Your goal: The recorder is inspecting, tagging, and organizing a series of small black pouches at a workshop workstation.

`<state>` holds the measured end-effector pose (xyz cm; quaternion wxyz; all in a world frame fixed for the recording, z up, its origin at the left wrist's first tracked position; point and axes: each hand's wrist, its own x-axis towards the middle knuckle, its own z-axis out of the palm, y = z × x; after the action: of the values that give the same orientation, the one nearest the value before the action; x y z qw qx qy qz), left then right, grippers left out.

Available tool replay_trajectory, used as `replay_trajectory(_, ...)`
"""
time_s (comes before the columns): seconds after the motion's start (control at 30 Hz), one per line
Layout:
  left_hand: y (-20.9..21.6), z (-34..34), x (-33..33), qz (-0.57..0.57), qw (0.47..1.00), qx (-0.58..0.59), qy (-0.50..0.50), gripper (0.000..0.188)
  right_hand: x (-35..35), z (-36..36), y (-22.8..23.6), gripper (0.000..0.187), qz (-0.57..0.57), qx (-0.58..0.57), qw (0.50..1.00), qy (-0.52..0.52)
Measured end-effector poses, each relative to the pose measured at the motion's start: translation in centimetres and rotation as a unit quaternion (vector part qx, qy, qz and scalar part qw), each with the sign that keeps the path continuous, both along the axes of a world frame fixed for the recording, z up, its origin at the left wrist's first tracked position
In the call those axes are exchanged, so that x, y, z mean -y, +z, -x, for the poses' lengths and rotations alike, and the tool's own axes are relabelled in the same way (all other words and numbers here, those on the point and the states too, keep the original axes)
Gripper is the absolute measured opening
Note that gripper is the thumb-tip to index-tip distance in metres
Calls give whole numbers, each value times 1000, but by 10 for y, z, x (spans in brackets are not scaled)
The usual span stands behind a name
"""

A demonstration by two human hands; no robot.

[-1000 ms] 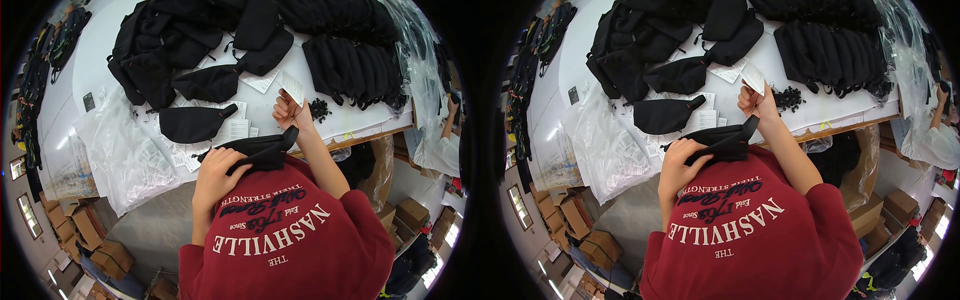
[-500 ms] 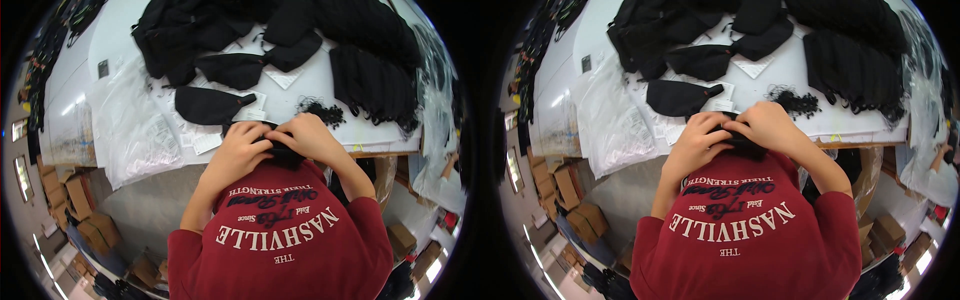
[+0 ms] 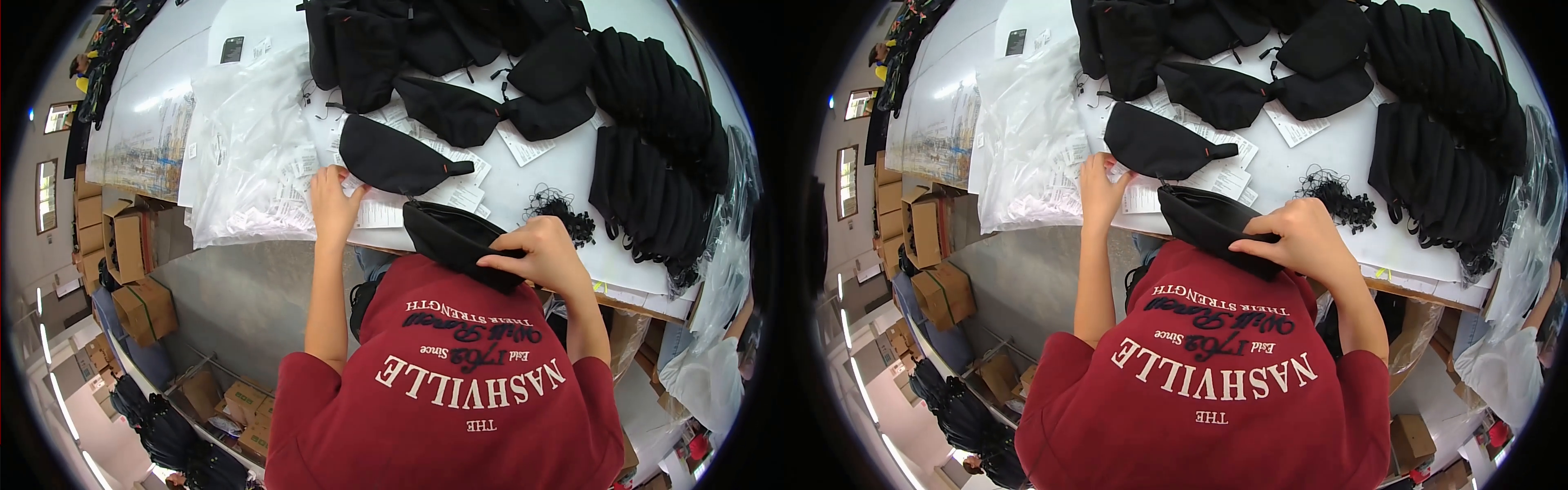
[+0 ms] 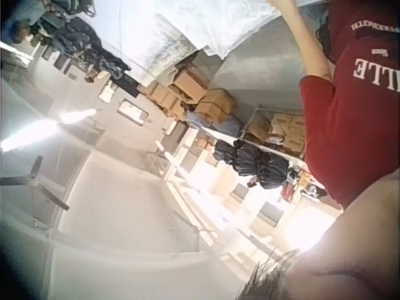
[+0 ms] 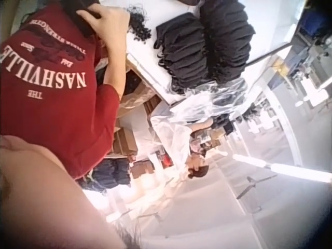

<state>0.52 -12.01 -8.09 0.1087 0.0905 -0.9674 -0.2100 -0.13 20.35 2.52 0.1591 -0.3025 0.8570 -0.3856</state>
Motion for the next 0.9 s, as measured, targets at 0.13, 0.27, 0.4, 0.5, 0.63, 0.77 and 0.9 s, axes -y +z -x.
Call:
replay_trajectory(0.13,9,6,8,-40,997,3,65,22,2,5,5,24,-21,-74,997,17)
replay_trajectory(0.27,62,11,-19,-199,964,-146,100,13,5,10,11,24,-61,-176,981,46)
replay_trajectory(0.4,115,4,-71,-169,947,-92,-257,11,12,16,18,24,-97,-237,963,89)
replay_trajectory(0.5,112,6,-73,-95,960,-50,-259,21,16,20,22,23,-74,-268,958,65)
replay_trajectory(0.63,84,4,-68,-307,936,-152,-77,38,19,22,25,22,-39,-303,952,-7)
replay_trajectory(0.77,54,-12,-80,-711,703,6,-18,42,32,16,22,21,33,-296,951,-84)
replay_trajectory(0.9,41,-10,-68,-775,631,-6,-31,47,36,11,6,21,77,-248,957,-126)
